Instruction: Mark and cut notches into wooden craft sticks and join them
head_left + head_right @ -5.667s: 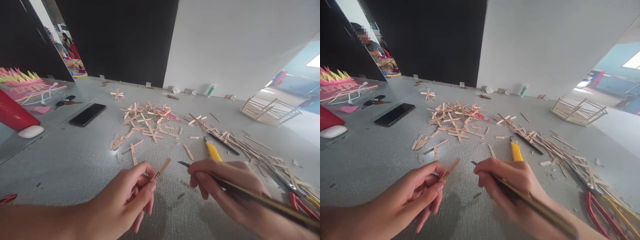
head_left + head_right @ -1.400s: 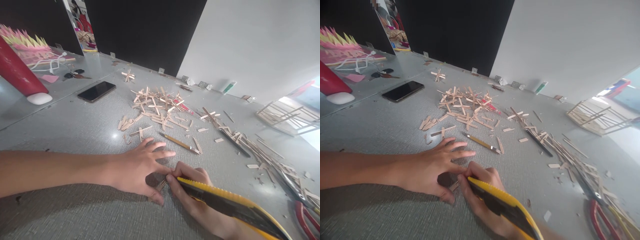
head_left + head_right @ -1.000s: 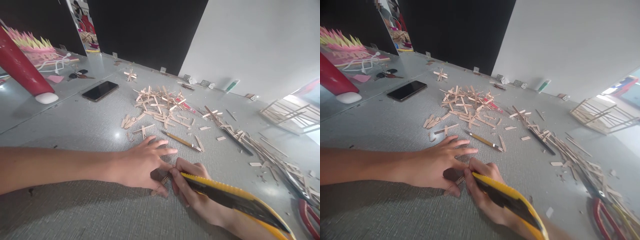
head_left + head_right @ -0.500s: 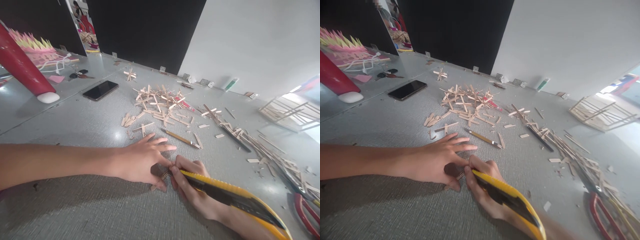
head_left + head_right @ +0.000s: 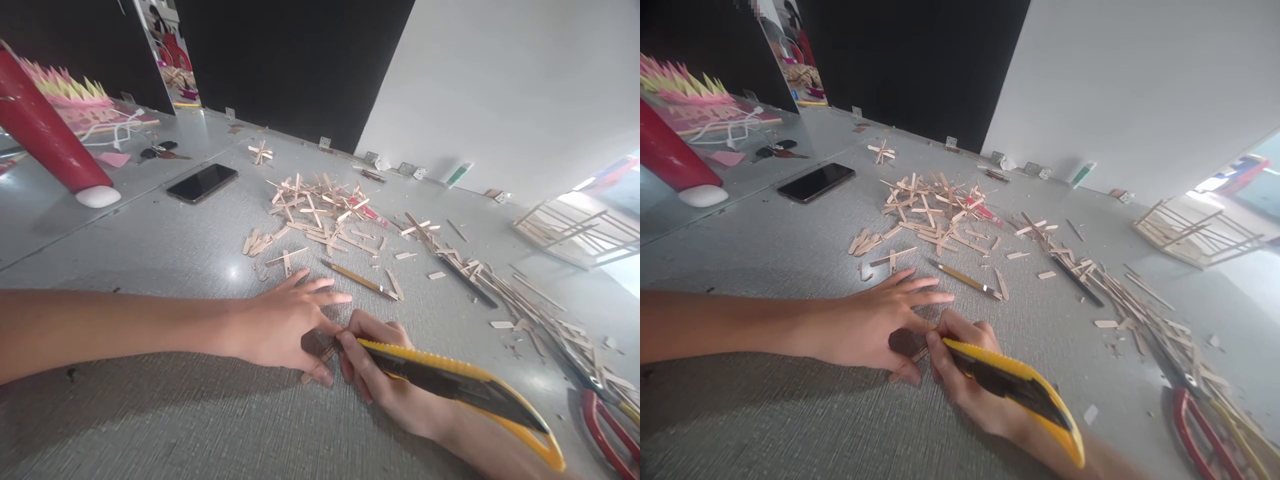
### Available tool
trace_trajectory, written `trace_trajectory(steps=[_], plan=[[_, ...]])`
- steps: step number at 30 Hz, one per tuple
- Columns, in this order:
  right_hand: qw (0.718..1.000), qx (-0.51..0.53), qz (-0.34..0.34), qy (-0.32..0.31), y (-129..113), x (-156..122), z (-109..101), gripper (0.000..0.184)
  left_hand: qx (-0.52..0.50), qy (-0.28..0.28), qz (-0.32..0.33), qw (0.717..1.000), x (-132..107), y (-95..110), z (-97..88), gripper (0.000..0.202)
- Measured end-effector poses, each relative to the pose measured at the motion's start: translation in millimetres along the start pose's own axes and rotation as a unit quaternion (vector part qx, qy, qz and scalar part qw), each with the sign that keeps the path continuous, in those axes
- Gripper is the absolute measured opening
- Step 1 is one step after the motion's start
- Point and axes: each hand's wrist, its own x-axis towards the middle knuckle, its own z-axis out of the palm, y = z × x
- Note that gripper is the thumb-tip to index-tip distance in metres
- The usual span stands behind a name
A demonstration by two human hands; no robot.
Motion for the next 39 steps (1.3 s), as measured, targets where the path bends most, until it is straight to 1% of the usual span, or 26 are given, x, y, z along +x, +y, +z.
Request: trace_trajectory(steps=[2, 4, 7, 11, 13, 16, 19, 25, 28, 34, 37, 39], plan=[[0.999, -0.035, -0.009, 0.019, 0.4, 0.9, 1.0, 0.041, 0.010, 0.006, 0.003, 1.000, 0.3, -1.1, 1.4, 0.039], [0.997, -0.072, -0.017, 0.026, -0.7, 1.9, 1.3, 0.041, 0.019, 0.013, 0.010, 1.000, 0.6, -2.0, 2.0, 0.040], [0.994, -0.102, -0.028, 0.023, -3.2, 2.0, 0.8, 0.042, 0.021, 0.015, 0.015, 1.000, 0.5, -1.7, 0.9, 0.038], [0.989, -0.136, -0.055, 0.018, -2.4, 0.2, 0.0, 0.041, 0.003, 0.008, 0.001, 1.000, -0.1, 1.0, -2.0, 0.031], [0.987, -0.146, -0.064, 0.012, -0.6, -0.3, -0.4, 0.041, -0.007, 0.007, -0.004, 1.000, -0.1, 1.6, -2.3, 0.031], [0.987, -0.146, -0.069, 0.002, 0.1, -0.1, -2.2, 0.042, -0.012, 0.012, -0.004, 1.000, 0.2, 1.3, -1.2, 0.032], [0.988, -0.140, -0.057, -0.013, -2.3, 0.3, -4.7, 0.041, -0.007, 0.004, -0.007, 1.000, 0.6, 1.2, -0.5, 0.031], [0.999, -0.045, -0.008, -0.011, -2.8, 0.6, -4.1, 0.041, 0.003, -0.008, -0.017, 1.000, 1.9, 3.2, -2.5, 0.036], [0.999, -0.026, 0.006, -0.018, -2.9, 1.9, -3.7, 0.042, 0.003, -0.013, -0.020, 1.000, 2.1, 3.6, -3.1, 0.035], [0.997, -0.077, -0.021, -0.001, -4.9, 3.0, -4.6, 0.040, -0.011, 0.005, -0.007, 1.000, 1.3, -0.9, 1.6, 0.036], [0.997, -0.076, -0.025, 0.003, -2.6, 1.9, -3.1, 0.039, -0.014, 0.021, 0.001, 1.000, 0.5, -4.8, 5.4, 0.039], [0.997, -0.071, -0.041, 0.014, -0.2, 1.5, -1.3, 0.038, -0.018, 0.026, 0.004, 0.999, -0.2, -6.1, 6.8, 0.037]])
